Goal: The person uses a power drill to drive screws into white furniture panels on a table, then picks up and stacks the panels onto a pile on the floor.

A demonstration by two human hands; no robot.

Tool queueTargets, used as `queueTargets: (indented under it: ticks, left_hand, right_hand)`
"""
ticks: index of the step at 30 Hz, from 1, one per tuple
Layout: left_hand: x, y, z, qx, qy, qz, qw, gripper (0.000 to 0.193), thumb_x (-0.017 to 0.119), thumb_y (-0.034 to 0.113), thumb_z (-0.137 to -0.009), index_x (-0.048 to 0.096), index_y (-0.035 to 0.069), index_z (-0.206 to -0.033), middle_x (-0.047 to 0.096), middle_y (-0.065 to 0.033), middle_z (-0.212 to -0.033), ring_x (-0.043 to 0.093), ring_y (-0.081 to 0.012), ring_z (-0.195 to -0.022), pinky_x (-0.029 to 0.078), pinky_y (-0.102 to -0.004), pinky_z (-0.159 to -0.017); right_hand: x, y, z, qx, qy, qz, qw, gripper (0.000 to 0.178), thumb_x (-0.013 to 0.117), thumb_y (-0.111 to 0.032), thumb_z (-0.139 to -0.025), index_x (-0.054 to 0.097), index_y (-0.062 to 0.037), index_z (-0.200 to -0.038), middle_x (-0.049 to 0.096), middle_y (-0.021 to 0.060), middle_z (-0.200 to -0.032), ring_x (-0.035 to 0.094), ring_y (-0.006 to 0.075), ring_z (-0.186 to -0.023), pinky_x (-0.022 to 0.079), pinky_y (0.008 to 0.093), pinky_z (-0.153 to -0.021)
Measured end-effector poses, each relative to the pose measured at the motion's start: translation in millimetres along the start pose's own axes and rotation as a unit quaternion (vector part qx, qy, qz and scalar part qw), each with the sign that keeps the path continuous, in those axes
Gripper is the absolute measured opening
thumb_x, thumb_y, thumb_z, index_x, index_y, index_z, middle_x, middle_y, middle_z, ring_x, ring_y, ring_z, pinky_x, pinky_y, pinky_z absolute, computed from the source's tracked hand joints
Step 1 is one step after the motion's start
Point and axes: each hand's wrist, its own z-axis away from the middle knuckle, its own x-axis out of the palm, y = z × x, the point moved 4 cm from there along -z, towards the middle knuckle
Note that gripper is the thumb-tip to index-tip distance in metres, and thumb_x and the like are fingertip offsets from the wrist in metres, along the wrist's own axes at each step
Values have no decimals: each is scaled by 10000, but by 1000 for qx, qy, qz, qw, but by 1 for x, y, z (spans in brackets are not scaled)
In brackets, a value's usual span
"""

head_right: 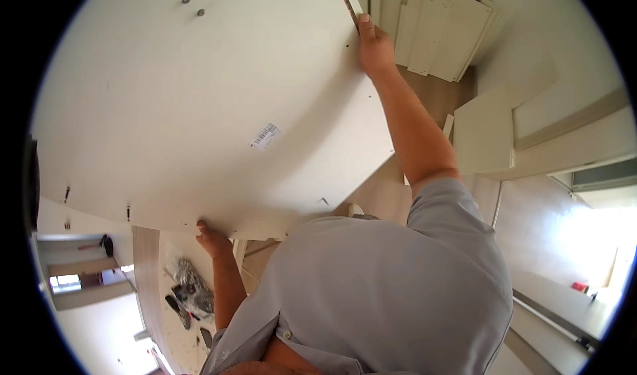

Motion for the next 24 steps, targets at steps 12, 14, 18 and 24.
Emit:
queueTargets:
  ticks: [12,14,18,24]
  left_hand:
    - [119,33,-16,-111,-393,329,852,1008,473,829,-966,285,123,-1659,319,-42,-1700,326,-287,-1542,318,-480,-1268]
    - [128,20,-10,-133,-404,367,827,1040,498,868,-919,305,158,-1653,337,-20,-1689,344,-282,-1528,333,-484,-1261]
    - [146,-7,-19,-210,-395,434,782,1077,522,920,-852,353,198,-1632,358,13,-1671,369,-268,-1506,362,-497,-1248]
    - [135,5,-48,-240,-402,466,751,1069,436,930,-884,317,204,-1659,325,-5,-1702,337,-284,-1538,363,-522,-1249]
  right_hand:
    - [-99,-280,138,-105,119,301,940,730,432,-749,-1027,757,-96,-1041,745,139,-999,669,331,-927,527,460,-799]
    - [-102,-321,144,-30,-74,365,928,633,490,-672,-1048,626,-139,-1360,629,192,-1344,575,374,-1265,459,458,-1068]
    - [-88,-370,164,-243,-153,397,872,732,466,-663,-1067,503,-97,-1529,562,246,-1511,514,445,-1408,408,474,-1204]
    - [-288,-313,345,-346,231,92,905,577,482,-460,-1073,509,-29,-1457,688,144,-1307,618,314,-1343,503,463,-1116]
